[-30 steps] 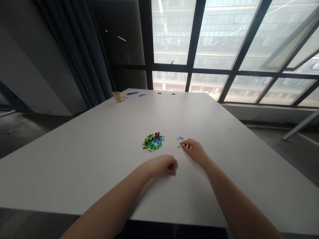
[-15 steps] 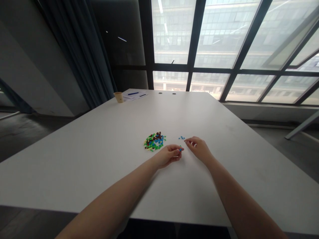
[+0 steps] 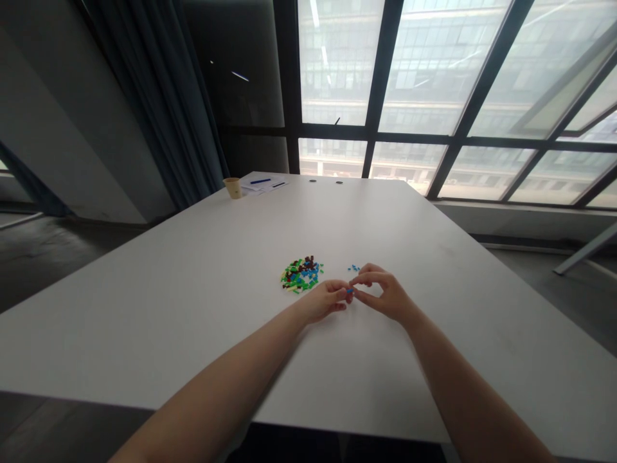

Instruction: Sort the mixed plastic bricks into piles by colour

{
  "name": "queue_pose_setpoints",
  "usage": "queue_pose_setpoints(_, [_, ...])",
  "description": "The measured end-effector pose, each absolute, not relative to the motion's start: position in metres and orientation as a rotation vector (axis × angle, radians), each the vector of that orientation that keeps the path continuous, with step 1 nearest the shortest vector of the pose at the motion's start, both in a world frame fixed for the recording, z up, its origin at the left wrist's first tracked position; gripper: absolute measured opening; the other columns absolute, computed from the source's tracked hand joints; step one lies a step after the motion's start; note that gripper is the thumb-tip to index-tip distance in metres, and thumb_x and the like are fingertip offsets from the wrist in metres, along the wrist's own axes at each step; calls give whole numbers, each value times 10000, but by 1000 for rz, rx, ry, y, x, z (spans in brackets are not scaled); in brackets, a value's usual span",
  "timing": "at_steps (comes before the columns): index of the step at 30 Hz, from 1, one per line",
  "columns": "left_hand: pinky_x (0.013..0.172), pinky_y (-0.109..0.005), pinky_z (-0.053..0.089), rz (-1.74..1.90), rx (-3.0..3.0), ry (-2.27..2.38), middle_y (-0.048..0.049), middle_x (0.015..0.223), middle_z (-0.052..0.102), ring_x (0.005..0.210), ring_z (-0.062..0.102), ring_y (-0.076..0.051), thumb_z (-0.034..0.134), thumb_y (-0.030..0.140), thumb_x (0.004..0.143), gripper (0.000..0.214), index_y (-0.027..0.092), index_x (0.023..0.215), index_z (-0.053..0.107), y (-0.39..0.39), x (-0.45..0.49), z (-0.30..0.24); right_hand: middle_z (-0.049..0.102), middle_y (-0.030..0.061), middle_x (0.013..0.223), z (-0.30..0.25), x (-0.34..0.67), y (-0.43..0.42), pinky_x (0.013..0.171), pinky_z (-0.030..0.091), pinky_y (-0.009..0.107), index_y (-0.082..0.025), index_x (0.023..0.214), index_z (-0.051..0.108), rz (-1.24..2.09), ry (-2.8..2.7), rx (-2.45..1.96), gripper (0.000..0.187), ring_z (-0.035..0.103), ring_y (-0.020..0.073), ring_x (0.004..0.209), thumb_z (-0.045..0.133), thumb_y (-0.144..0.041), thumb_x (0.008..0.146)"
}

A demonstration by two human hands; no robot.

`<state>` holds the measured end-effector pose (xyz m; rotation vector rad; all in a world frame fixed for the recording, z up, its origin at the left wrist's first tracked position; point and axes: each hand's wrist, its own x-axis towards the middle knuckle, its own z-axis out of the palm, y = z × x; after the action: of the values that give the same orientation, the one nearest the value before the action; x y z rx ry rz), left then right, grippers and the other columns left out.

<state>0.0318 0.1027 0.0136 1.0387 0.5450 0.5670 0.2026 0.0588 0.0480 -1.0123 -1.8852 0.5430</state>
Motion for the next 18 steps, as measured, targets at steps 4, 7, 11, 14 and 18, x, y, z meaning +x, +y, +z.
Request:
queue_pose_setpoints(4, [610,-205,348,603,1116,578,21,655,501,619,448,-63,726,492,529,417,146,740,628,104,33,15,553,20,738,45,196,60,597,406,248,-214,792,685,486,-1886,-1059,110,493,113,669,611,-254,722])
queue_pose_setpoints(7, [643,-241,386,690,1437,755,-8,718,548,658,486,-102,601,496,682,380,167,871,632,111,29,20,552,16,698,37,203,68,582,394,248,-209,784,692,391,-1784,-1192,127,481,113,629,605,-278,724])
queue_pose_setpoints(11, [823,-310,381,773,2189,1195,-61,888,599,873,521,-183,533,293,772,194,172,878,641,125,13,26,533,13,640,16,230,84,581,375,260,-191,780,711,222,-1625,-1548,179,456,119,571,591,-305,712])
queue_pose_setpoints(14, [838,-330,388,588,2430,1546,-92,973,586,960,512,-231,545,248,751,173,173,873,640,130,2,27,550,23,668,-3,243,93,630,375,264,-180,794,714,166,-1567,-1760,229,495,130,610,523,-295,741])
queue_pose_setpoints(18, [810,-325,409,377,2489,1684,-101,1004,581,949,527,-239,569,236,722,180,171,878,630,131,-2,24,588,25,723,-15,239,103,638,360,267,-222,823,712,156,-1527,-2011,249,531,145,671,503,-335,749])
